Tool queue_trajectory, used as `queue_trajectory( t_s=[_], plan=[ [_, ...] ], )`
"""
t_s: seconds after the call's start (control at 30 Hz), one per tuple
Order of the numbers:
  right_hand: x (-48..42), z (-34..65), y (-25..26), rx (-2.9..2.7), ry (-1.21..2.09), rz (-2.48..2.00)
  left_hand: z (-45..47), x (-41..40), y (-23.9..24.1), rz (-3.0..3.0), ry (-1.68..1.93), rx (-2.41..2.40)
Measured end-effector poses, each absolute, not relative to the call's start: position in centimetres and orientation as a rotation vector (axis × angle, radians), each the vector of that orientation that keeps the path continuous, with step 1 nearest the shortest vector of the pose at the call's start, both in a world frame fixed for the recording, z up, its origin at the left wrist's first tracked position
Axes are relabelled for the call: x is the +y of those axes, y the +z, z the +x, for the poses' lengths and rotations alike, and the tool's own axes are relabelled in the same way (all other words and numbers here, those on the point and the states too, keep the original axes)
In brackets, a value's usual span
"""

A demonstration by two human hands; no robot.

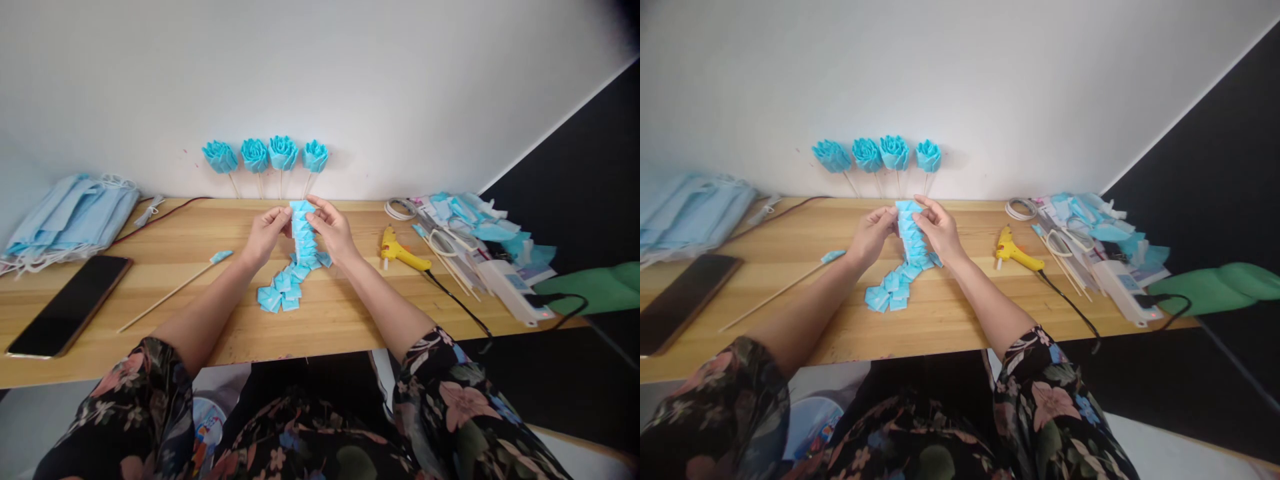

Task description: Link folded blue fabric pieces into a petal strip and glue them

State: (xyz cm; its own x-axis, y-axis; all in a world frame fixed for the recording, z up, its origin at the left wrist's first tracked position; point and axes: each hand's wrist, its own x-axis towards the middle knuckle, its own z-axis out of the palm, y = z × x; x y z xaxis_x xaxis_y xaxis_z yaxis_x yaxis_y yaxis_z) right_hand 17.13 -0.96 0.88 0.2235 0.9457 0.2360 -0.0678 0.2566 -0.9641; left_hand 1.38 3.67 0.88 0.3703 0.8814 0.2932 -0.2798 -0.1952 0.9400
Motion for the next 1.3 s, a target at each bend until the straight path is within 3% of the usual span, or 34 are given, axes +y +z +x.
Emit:
queue_trajectory(
  t_s=[1.3],
  plan=[
    [-0.61, 17.43, 0.16, -1.097, 0.915, -1.087, 1.40, 3.56, 0.85, 1.408, 1.084, 0.591]
  ],
)
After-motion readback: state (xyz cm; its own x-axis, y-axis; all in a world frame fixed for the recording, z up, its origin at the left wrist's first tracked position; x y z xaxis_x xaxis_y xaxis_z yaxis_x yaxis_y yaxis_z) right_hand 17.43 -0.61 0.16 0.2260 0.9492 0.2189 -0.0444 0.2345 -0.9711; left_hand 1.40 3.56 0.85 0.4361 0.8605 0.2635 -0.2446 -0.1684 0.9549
